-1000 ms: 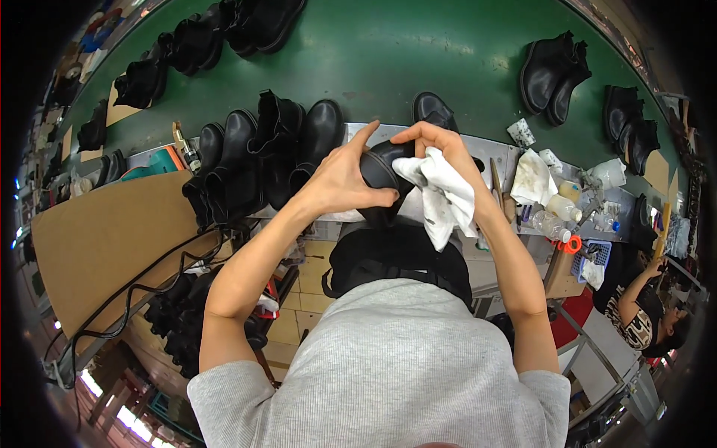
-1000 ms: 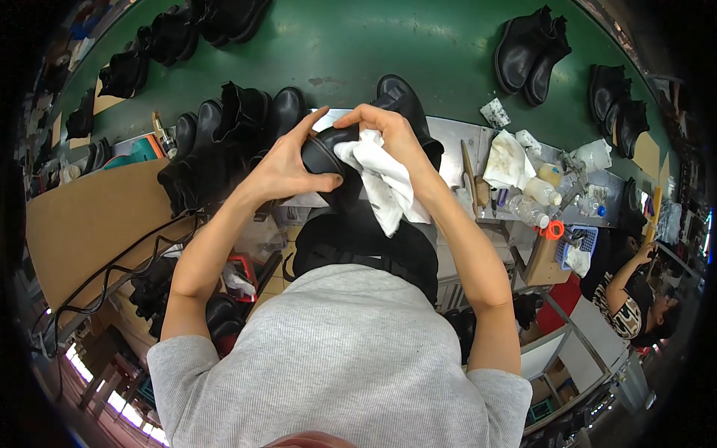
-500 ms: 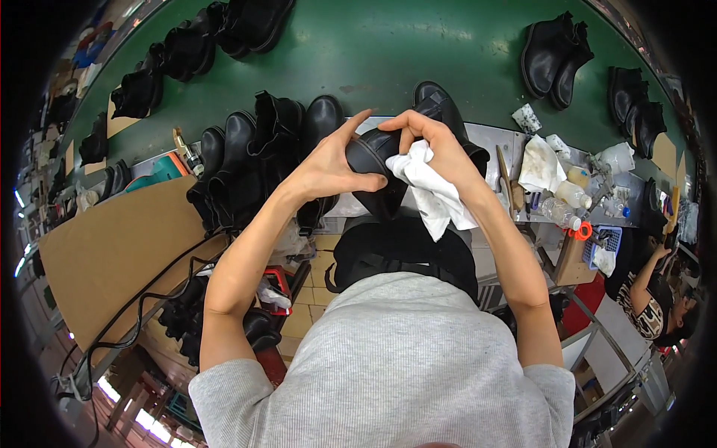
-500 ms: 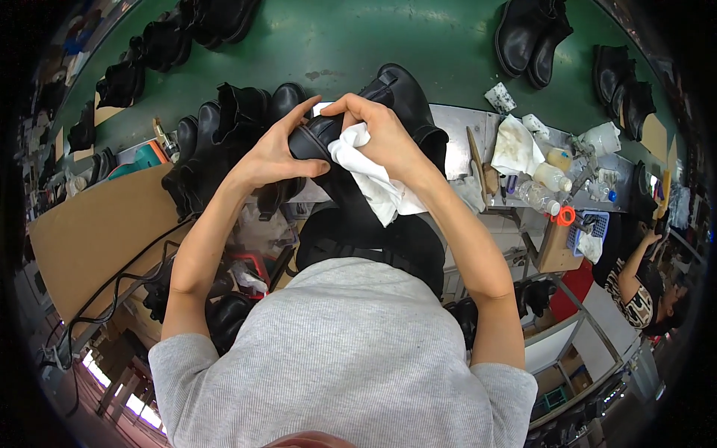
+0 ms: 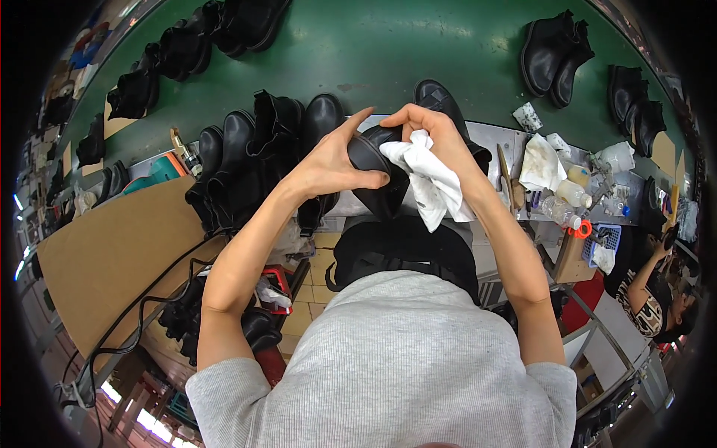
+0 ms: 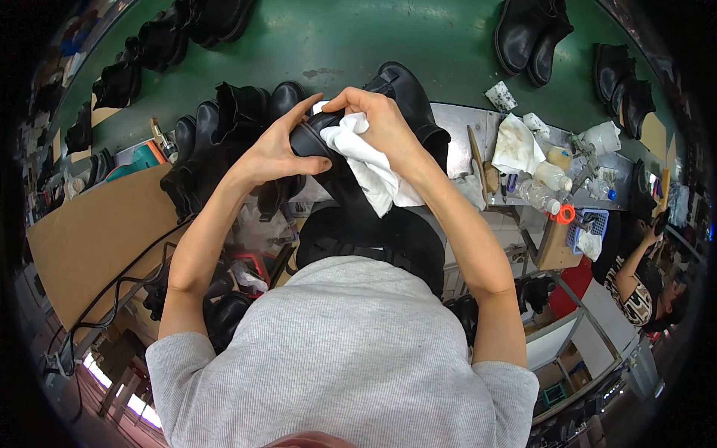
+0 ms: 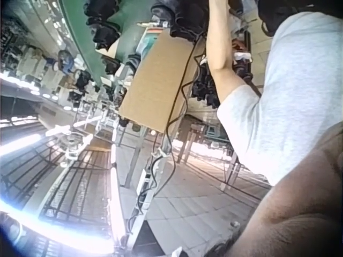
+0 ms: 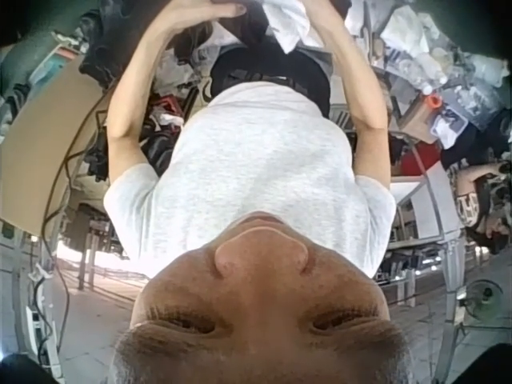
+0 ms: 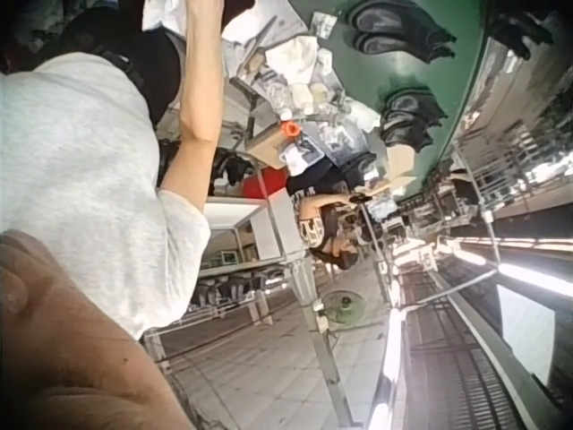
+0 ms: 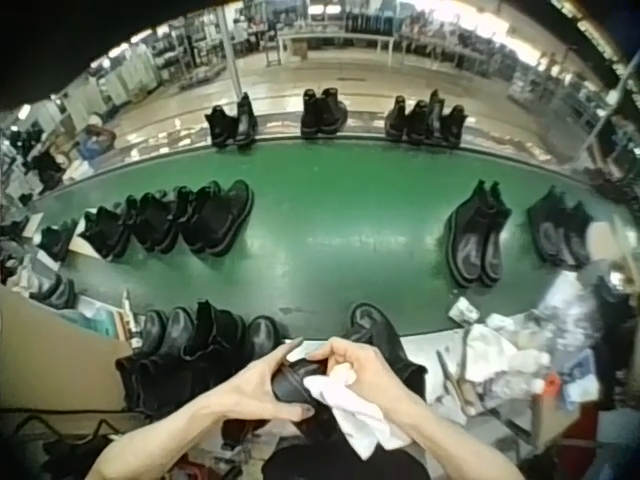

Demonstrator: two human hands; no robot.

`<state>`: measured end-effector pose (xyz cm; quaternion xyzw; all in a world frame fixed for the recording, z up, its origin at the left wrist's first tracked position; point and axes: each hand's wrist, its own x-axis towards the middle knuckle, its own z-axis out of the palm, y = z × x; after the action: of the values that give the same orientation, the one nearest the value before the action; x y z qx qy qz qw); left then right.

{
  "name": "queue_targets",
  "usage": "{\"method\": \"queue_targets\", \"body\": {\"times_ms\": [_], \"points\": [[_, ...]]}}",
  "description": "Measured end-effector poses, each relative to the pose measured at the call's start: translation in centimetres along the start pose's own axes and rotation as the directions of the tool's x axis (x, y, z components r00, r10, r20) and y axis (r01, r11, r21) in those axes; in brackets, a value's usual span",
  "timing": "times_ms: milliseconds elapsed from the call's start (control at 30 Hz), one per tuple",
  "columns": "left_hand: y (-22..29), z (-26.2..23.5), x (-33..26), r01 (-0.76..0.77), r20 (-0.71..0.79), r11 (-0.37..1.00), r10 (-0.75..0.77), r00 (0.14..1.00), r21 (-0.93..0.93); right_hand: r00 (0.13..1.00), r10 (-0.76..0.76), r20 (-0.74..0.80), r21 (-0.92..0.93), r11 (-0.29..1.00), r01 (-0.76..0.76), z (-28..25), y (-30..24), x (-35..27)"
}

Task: Wiping and inspecting black boots with a cloth at a manufacturing station.

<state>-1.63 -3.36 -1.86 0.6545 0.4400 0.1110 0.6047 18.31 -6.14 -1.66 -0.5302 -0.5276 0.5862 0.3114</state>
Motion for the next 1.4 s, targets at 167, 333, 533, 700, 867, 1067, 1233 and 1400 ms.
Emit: {"method": "queue_targets", "body": {"times_ms": [167,333,533,700,867,1067,1233,1400], "points": [[-0.1,-0.2,0.0,0.032,0.027,0.999,-0.032,0.999,-0.003,0.993,-0.1,0.057,-0.024,0.995,0.102,-0.3,0.5,0.1],[-0.1,-0.3,0.0,0.016,0.018,1.0,-0.015,1.0,-0.017,0.999,-0.041,0.016,-0.015,0.999,0.041,0.0,0.3,0.0],[-0.4,-0.2,0.0,-0.007,-0.003,0.999,0.007,1.0,0.053,1.0,-0.011,0.013,-0.025,1.0,0.011,0.0,-0.4,0.2],[-0.3,-0.1,0.0,0.009,0.032,1.0,-0.01,0.999,0.018,0.996,-0.02,0.089,-0.016,1.0,0.021,-0.5,-0.2,0.4],[-0.2,-0.2,0.1,0.033,0.039,0.998,-0.031,0.999,-0.051,1.0,0.006,0.021,-0.018,1.0,-0.005,-0.1,-0.3,0.3],[-0.5,0.0,0.1,0.012,0.036,0.999,-0.011,0.999,-0.045,1.0,0.009,0.025,-0.05,0.999,-0.008,-0.1,-0.3,0.2],[-0.7,0.0,0.1,0.009,0.037,0.999,-0.007,0.999,-0.051,0.997,-0.019,0.079,-0.029,0.999,0.022,-0.5,-0.4,0.1],[0.0,0.2,0.0,0.027,0.03,0.997,-0.025,0.999,-0.069,0.998,0.058,-0.004,-0.025,0.998,-0.058,-0.1,-0.7,0.0]]}}
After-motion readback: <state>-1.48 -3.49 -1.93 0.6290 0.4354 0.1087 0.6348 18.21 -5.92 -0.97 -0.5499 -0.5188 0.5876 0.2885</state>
